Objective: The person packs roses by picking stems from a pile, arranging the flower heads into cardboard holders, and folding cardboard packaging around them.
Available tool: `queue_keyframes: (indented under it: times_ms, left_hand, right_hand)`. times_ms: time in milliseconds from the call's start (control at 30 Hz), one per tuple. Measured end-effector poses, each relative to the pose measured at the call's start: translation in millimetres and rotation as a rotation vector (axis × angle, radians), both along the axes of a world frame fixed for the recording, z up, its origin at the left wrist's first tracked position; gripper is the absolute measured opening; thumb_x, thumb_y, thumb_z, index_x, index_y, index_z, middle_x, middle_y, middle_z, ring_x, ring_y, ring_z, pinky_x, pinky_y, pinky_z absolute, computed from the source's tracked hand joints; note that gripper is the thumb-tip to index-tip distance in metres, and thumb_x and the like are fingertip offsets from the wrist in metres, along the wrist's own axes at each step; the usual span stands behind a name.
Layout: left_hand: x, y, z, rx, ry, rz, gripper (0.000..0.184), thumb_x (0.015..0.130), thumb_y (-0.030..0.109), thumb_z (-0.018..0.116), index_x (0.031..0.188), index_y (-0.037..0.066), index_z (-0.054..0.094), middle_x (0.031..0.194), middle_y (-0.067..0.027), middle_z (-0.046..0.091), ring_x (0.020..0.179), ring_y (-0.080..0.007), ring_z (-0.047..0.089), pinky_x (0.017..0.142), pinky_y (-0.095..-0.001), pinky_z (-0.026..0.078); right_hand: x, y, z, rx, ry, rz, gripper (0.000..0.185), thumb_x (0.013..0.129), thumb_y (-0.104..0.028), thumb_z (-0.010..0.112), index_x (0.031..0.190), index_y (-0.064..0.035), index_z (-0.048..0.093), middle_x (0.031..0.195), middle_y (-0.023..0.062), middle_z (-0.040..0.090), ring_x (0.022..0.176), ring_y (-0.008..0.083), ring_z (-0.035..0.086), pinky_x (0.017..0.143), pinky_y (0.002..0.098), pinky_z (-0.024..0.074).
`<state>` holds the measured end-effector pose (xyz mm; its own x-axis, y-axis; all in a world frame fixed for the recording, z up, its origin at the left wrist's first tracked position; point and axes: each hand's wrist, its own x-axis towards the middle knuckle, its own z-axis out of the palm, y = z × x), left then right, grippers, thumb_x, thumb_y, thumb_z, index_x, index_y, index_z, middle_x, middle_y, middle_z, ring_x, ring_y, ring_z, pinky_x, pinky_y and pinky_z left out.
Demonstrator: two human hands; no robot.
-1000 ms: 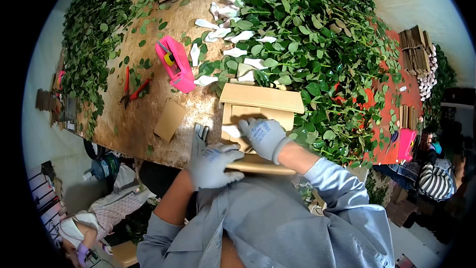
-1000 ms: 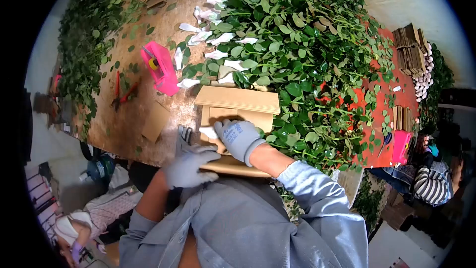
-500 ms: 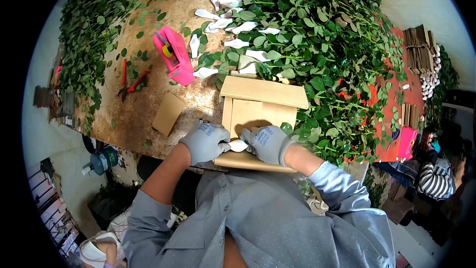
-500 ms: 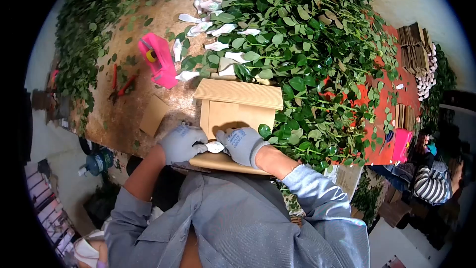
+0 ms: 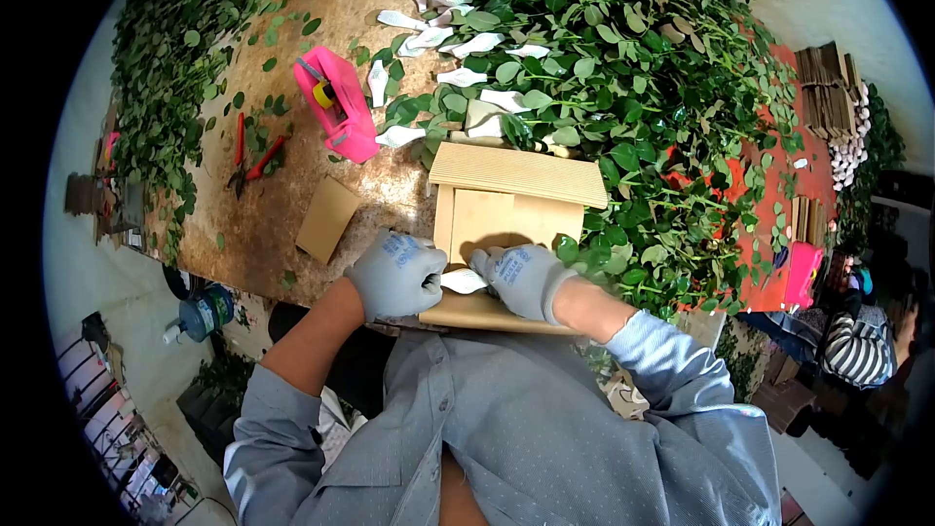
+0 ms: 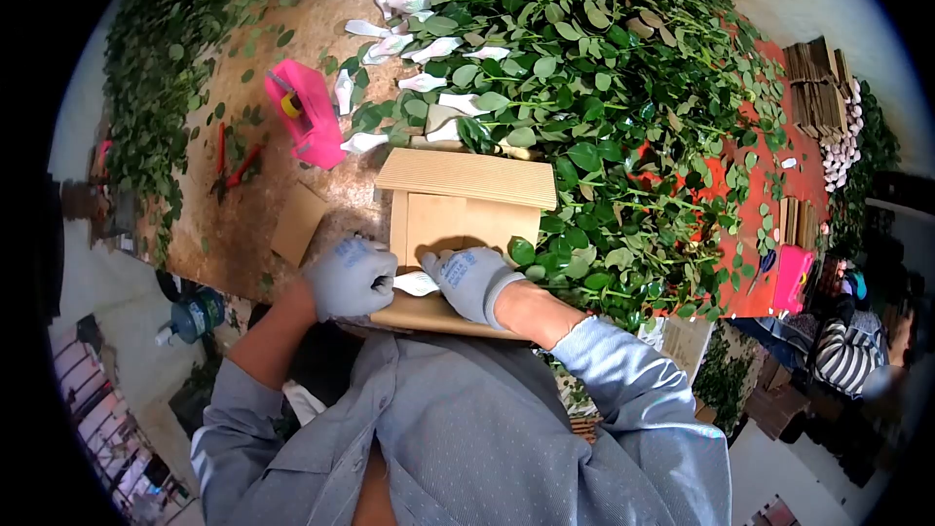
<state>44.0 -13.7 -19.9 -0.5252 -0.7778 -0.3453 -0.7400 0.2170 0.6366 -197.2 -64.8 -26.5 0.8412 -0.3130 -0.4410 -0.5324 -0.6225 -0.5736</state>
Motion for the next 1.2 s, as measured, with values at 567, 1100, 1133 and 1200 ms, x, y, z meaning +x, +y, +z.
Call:
queue_keyframes:
  times_ms: [567, 1100, 1133, 1200]
  left_hand:
    - [94.9, 52.3, 57.0, -0.024, -0.663, 0.386, 0.025, 0.081, 0.028, 0.07, 0.092, 0.005, 0.069, 0.094, -0.0164, 0.068, 0.093, -0.0357, 0.068, 0.082, -0.0474, 0.052]
    - [-58.8, 68.3, 23.5, -0.434, -0.177, 0.033, 0.037, 0.089, 0.018, 0.055, 0.123, 0.01, 0.066, 0.12, -0.0099, 0.068, 0.098, -0.0262, 0.063, 0.082, -0.0419, 0.047]
    - [-59.4, 68.0, 20.6, -0.445, -0.174, 0.038, 0.036, 0.09, 0.017, 0.052, 0.122, 0.011, 0.067, 0.119, -0.0097, 0.07, 0.095, -0.0239, 0.063, 0.081, -0.0401, 0.047]
    - [-59.4, 67.6, 18.7, -0.461, -0.181, 0.037, 0.036, 0.09, 0.017, 0.052, 0.122, 0.011, 0.067, 0.119, -0.0091, 0.069, 0.094, -0.0229, 0.063, 0.08, -0.0395, 0.047]
  right_hand:
    - [20.9, -8.2, 25.3, 0.003, 0.273, 0.214, 0.035, 0.102, -0.011, 0.041, 0.133, -0.0001, 0.053, 0.108, 0.0213, 0.071, 0.093, 0.0377, 0.072, 0.079, 0.0456, 0.0568]
    - [15.4, -0.8, 29.6, -0.075, 0.131, 0.056, 0.027, 0.101, -0.022, 0.051, 0.113, -0.0062, 0.068, 0.106, 0.0188, 0.074, 0.097, 0.0355, 0.073, 0.081, 0.045, 0.0572]
    - [16.6, -1.3, 26.6, -0.105, 0.195, 0.157, 0.028, 0.096, -0.017, 0.054, 0.12, -0.0058, 0.062, 0.104, 0.0171, 0.072, 0.092, 0.0359, 0.072, 0.078, 0.0459, 0.057]
    - [9.6, -14.0, 40.0, -0.142, 0.119, 0.164, 0.029, 0.094, -0.017, 0.057, 0.12, -0.0061, 0.062, 0.105, 0.0167, 0.071, 0.093, 0.0354, 0.072, 0.079, 0.0455, 0.0569]
